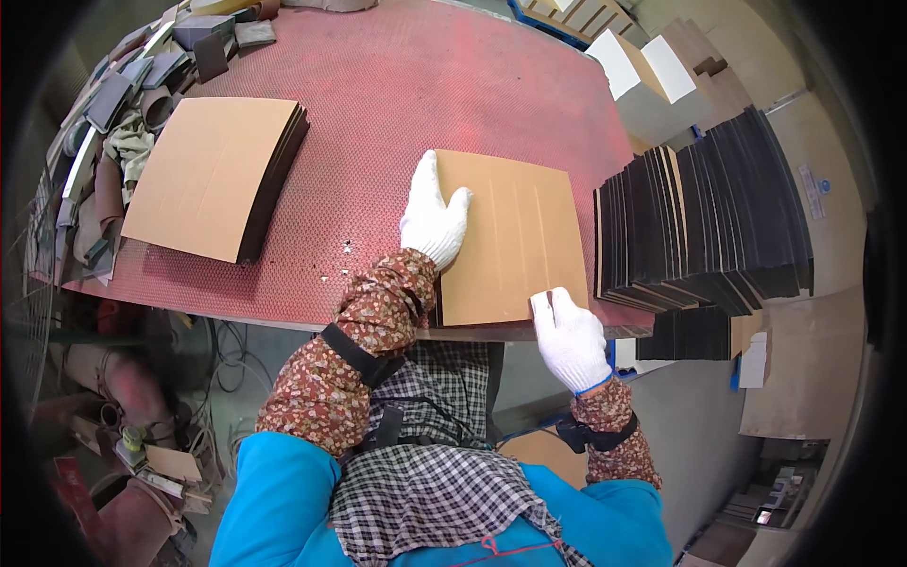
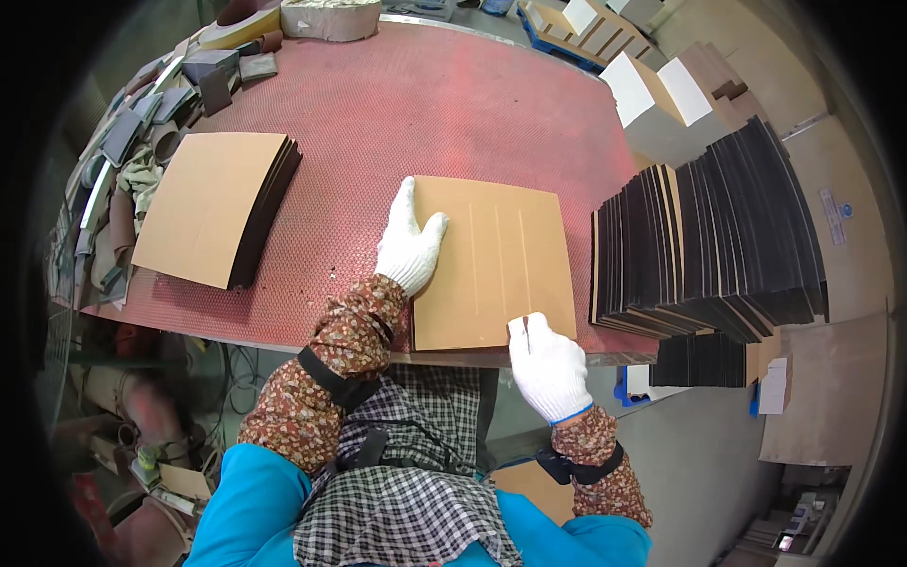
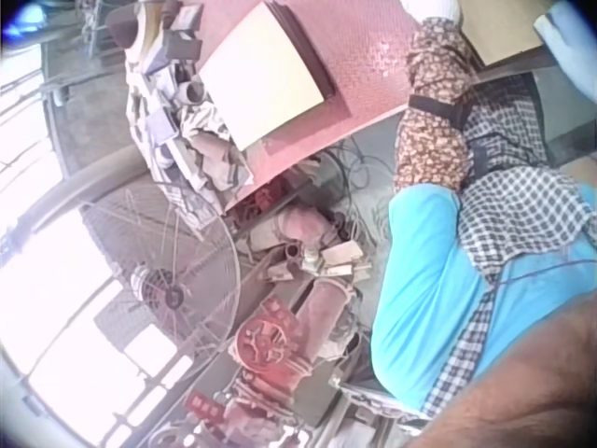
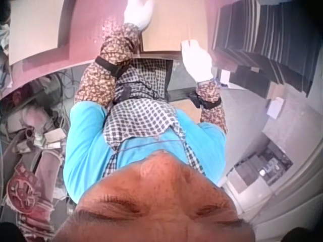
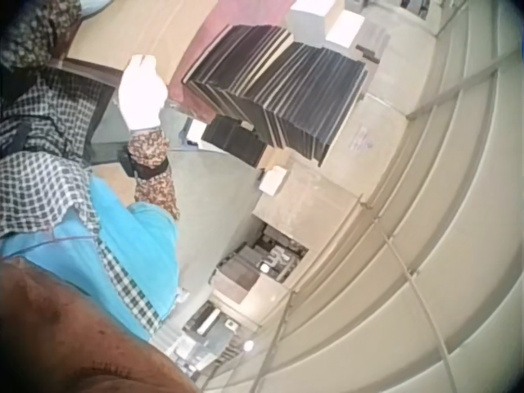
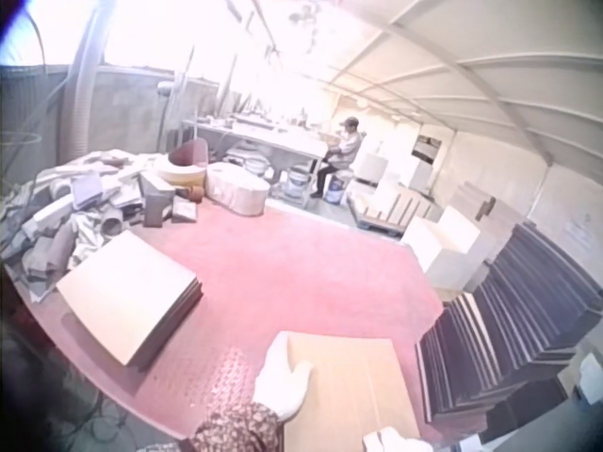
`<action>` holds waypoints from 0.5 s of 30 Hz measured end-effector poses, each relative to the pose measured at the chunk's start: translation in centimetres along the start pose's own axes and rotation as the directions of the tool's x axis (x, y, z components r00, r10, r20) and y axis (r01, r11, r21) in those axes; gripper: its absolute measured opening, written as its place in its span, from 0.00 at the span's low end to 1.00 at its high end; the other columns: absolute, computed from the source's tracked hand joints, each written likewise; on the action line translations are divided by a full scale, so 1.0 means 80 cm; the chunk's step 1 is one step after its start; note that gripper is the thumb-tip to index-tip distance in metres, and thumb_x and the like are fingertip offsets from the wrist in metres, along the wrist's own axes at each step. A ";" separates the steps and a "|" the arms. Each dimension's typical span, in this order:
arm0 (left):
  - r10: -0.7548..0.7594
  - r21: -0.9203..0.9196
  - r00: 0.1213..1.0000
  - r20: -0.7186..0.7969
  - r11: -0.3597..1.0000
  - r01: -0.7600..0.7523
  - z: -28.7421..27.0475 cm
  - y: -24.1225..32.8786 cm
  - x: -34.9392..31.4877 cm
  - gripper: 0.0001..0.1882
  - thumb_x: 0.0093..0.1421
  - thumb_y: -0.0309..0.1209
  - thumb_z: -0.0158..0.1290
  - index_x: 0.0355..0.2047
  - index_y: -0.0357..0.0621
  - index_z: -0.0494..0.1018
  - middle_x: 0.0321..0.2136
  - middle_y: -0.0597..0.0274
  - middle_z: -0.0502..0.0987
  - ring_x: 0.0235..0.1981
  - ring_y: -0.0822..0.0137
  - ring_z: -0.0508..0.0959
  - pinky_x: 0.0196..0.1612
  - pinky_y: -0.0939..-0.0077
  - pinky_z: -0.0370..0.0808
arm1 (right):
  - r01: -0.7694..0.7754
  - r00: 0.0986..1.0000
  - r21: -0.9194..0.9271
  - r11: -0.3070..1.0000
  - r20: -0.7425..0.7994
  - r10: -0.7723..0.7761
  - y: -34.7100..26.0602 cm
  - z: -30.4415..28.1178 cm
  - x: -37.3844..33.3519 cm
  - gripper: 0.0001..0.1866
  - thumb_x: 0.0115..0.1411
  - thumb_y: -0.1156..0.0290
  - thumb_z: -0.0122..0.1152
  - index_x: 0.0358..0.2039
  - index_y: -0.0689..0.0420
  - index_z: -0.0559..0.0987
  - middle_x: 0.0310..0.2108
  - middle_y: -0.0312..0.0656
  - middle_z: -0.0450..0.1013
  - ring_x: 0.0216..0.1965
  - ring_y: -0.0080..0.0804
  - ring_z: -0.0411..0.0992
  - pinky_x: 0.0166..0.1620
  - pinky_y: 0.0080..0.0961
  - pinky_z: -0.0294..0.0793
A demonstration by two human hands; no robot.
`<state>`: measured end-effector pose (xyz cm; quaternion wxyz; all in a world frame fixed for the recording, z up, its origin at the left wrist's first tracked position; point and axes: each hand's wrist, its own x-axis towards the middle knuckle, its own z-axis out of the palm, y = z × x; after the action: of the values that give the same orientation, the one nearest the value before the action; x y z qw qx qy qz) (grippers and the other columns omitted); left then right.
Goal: Sorting and stacking square cardboard pieces on a red workbench in a factory workshop.
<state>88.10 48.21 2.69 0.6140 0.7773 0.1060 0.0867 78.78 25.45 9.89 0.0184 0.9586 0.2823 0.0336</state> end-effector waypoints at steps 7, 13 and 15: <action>0.006 -0.020 0.999 -0.034 1.000 -0.006 0.002 -0.013 0.001 0.39 0.66 0.34 0.53 0.72 0.35 0.48 0.71 0.43 0.54 0.72 0.50 0.58 0.73 0.64 0.55 | -0.202 0.979 0.083 0.976 0.022 0.201 0.013 0.024 0.076 0.15 0.71 0.58 0.46 0.35 0.56 0.73 0.23 0.54 0.76 0.28 0.53 0.79 0.30 0.48 0.78; 0.027 -0.019 0.999 -0.042 0.999 -0.028 0.005 -0.009 -0.001 0.39 0.66 0.34 0.53 0.72 0.35 0.48 0.70 0.42 0.55 0.71 0.49 0.59 0.72 0.64 0.55 | -0.279 0.956 0.128 0.952 -0.054 0.287 0.044 0.036 0.180 0.18 0.71 0.56 0.43 0.36 0.57 0.74 0.27 0.56 0.79 0.31 0.58 0.79 0.39 0.52 0.78; 0.022 -0.020 0.999 -0.038 1.000 -0.023 0.005 -0.008 -0.001 0.39 0.66 0.34 0.53 0.72 0.35 0.48 0.70 0.42 0.55 0.71 0.49 0.59 0.72 0.63 0.56 | -0.257 0.959 0.134 0.957 -0.086 0.270 0.059 0.046 0.200 0.18 0.71 0.56 0.43 0.36 0.58 0.74 0.28 0.56 0.79 0.32 0.58 0.79 0.39 0.52 0.78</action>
<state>88.10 47.93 1.99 0.6189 0.7703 0.1079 0.1093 94.98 30.09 7.38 -0.0592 0.9840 0.1539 0.0680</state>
